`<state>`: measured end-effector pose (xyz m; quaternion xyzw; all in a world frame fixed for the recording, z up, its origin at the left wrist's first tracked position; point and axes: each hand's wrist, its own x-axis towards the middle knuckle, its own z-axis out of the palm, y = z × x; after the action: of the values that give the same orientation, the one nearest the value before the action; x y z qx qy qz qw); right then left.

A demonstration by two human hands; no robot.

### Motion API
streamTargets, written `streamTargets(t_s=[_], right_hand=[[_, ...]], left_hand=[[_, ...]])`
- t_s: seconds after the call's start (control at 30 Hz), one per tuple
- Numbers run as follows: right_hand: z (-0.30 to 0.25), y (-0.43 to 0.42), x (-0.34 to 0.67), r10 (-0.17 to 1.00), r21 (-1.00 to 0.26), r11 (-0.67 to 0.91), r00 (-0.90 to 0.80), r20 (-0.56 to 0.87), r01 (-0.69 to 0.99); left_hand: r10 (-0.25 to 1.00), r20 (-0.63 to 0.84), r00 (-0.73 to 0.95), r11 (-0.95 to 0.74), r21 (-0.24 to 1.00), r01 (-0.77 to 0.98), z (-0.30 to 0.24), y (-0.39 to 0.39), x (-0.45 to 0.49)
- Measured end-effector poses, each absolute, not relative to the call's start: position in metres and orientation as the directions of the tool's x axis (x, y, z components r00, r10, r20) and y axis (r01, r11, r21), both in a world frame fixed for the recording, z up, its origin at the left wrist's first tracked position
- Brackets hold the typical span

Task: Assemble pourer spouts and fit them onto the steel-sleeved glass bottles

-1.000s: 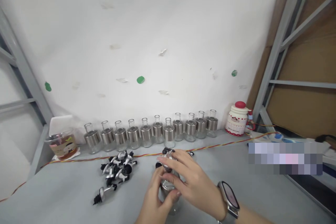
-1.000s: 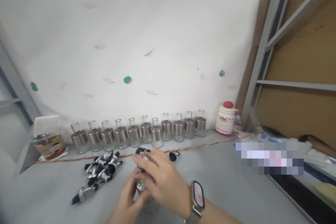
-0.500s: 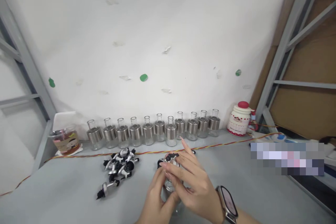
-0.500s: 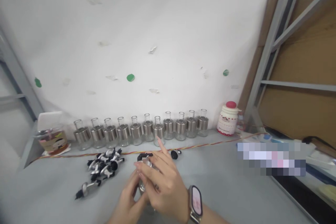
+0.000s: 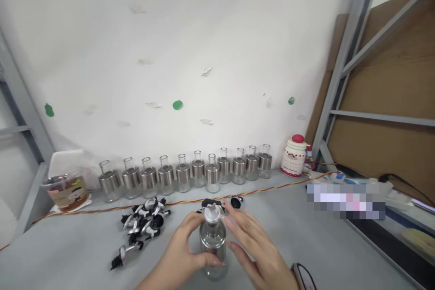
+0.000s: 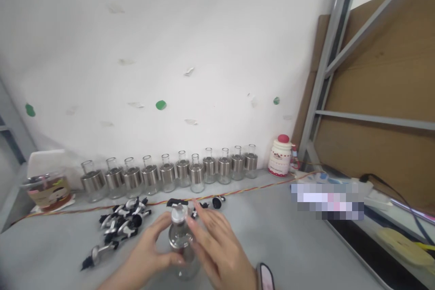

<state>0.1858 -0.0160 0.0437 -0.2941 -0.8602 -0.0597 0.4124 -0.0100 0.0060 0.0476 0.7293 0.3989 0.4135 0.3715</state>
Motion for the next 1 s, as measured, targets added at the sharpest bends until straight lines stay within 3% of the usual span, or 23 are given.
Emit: streamTargets(t_s=[0.17,0.27,0.4,0.63,0.87,1.0], right_hand=[[0.059,0.001,0.178,0.369,-0.024,0.860,-0.590,0.718,0.510],[0.067,0.010,0.175,0.313,0.015,0.887,-0.625,0.715,0.462],[0.067,0.010,0.172,0.322,-0.053,0.895,-0.559,0.764,0.443],[0.053,0.005,0.163,0.351,-0.114,0.859,-0.413,0.840,0.499],[0.060,-0.010,0.175,0.402,-0.168,0.891,-0.562,0.722,0.421],[0.046,-0.028,0.187,0.462,-0.262,0.877,-0.556,0.691,0.402]], left_hand=[[0.842,0.124,0.525,-0.237,0.959,0.153,0.058,0.007,-0.016],[0.811,0.117,0.573,-0.178,0.983,0.051,0.059,0.007,-0.017],[0.818,0.146,0.556,-0.175,0.984,-0.001,0.053,0.008,-0.016],[0.862,0.114,0.494,-0.202,0.971,0.127,0.046,0.011,-0.020],[0.862,0.099,0.498,-0.198,0.969,0.150,0.056,0.010,-0.019],[0.801,0.079,0.593,-0.141,0.988,0.060,0.052,0.014,-0.012]])
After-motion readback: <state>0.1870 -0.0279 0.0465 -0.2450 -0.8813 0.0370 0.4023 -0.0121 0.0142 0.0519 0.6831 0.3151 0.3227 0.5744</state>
